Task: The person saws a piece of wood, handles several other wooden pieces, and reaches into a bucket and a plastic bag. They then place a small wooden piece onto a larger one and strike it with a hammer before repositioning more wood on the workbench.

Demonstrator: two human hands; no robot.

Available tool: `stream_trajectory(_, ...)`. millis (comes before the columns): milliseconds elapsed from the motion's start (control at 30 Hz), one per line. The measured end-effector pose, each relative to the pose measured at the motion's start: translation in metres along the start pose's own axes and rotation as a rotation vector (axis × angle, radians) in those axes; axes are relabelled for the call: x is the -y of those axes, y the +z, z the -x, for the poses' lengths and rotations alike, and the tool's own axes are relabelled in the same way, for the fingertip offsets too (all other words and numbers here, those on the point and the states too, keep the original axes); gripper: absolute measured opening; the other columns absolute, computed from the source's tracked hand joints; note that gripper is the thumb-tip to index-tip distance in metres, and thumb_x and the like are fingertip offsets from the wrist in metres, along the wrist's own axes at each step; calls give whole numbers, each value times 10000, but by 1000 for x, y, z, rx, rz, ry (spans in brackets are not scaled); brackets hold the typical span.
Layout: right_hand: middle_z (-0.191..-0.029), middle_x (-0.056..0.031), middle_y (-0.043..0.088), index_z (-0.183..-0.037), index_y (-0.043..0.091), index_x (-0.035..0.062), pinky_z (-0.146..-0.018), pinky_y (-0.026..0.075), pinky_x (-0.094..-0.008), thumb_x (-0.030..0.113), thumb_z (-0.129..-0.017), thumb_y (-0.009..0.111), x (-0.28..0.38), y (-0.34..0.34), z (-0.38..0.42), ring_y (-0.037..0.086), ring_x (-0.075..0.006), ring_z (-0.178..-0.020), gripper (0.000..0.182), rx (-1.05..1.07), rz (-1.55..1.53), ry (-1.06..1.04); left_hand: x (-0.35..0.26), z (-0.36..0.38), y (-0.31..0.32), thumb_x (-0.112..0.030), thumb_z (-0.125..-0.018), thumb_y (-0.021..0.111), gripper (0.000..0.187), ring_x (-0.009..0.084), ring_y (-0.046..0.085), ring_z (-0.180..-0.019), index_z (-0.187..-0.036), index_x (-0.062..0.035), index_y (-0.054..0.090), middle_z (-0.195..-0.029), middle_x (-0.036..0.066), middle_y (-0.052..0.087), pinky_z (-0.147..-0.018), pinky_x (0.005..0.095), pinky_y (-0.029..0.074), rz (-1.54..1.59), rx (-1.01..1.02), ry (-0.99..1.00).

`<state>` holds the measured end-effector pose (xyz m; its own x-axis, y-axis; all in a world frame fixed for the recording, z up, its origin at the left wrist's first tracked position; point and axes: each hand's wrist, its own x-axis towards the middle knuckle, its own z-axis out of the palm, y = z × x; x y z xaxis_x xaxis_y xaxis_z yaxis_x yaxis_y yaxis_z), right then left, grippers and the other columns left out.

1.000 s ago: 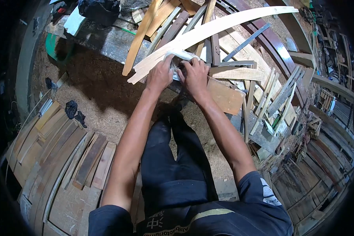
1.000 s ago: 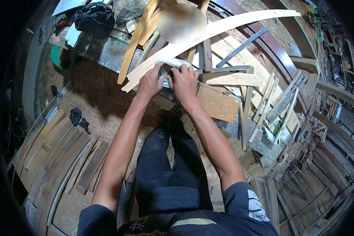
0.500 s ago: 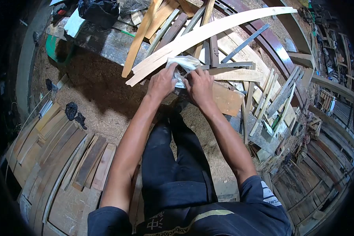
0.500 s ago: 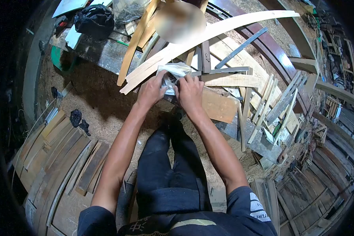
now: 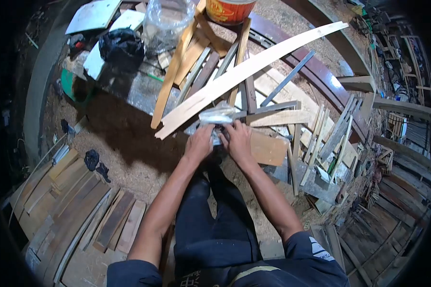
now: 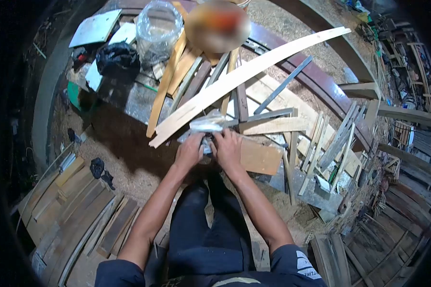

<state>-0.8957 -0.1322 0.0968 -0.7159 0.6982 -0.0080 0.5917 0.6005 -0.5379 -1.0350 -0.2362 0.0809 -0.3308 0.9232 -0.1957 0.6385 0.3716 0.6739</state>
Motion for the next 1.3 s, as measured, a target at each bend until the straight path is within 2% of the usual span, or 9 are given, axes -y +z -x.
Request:
stream_trajectory(300, -1005, -179, 635, -1096, 700, 41, -822, 533, -451, 183, -851, 754, -2, -44, -47, 642, -388, -923, 289, 144, -409, 88, -8, -57, -78, -147, -794, 731, 440, 412, 692, -988, -1230, -101, 690, -1048, 240, 722, -895, 475, 553, 20, 361, -81)
stream_trajectory(433, -951, -179, 674, -1087, 716, 23, -776, 534, -416, 172, -865, 748, 1, -97, -113, 662, -359, -844, 269, 93, -415, 102, -8, -122, -128, -174, -900, 691, 225, 209, 718, -730, -1074, -42, 740, -831, 168, 733, -702, 342, 555, 231, 189, 37)
stream_trajectory(600, -940, -199, 687, -1062, 702, 9, -777, 540, -411, 102, -888, 708, 13, -159, -241, 681, -368, -865, 197, -224, -377, -4, -47, -271, -201, -144, -931, 658, 189, 169, 733, -804, -1055, -16, 724, -906, 124, 755, -729, 314, 562, 263, -113, 245)
stream_trajectory(667, -923, -157, 710, -1061, 718, 18, -708, 543, -344, 125, -896, 721, 6, -165, -303, 694, -252, -772, 197, -366, -399, -72, -56, -342, -221, -160, -930, 655, 208, 212, 745, -865, -1073, -21, 716, -967, 146, 754, -772, 330, 565, 286, -181, 290)
stream_trajectory(867, -959, -251, 723, -997, 737, -20, -795, 567, -435, 96, -854, 711, -33, -152, -472, 718, -397, -906, 187, -309, -299, 120, -60, -513, -245, -145, -886, 661, 247, 380, 711, -971, -1096, -27, 714, -1040, 218, 727, -857, 438, 559, 60, -190, 378)
stream_trajectory(1000, -870, -229, 741, -917, 747, -52, -753, 589, -391, 60, -846, 647, -62, -118, -544, 750, -313, -849, 166, 181, 231, 256, -64, -576, -220, -81, -825, 674, 313, 353, 694, -1102, -1120, 0, 741, -1161, 230, 712, -966, 451, 548, -582, 334, 179)
stream_trajectory(1133, -838, -191, 734, -824, 738, -19, -701, 594, -417, 96, -810, 616, -77, -98, -564, 736, -322, -831, 168, 476, -37, 628, -46, -610, -186, -69, -831, 679, 345, 320, 672, -1175, -1169, -45, 744, -1264, 199, 683, -992, 449, 539, -601, 496, 23)
stream_trajectory(1233, -949, -262, 709, -885, 740, -11, -822, 532, -403, -14, -646, 639, -95, -67, -545, 707, -313, -925, 259, 140, -541, 700, -33, -610, -181, -67, -848, 659, 375, 316, 658, -1201, -1216, -72, 727, -1316, 173, 663, -1011, 445, 528, -668, 609, 26)
stream_trajectory(1300, -911, -253, 711, -873, 742, -9, -786, 535, -414, -13, -664, 633, -91, -74, -547, 710, -322, -887, 236, 199, -288, 587, -24, -601, -177, -61, -860, 637, 394, 320, 649, -1211, -1246, -89, 709, -1345, 146, 654, -1029, 442, 515, -743, 669, 88)
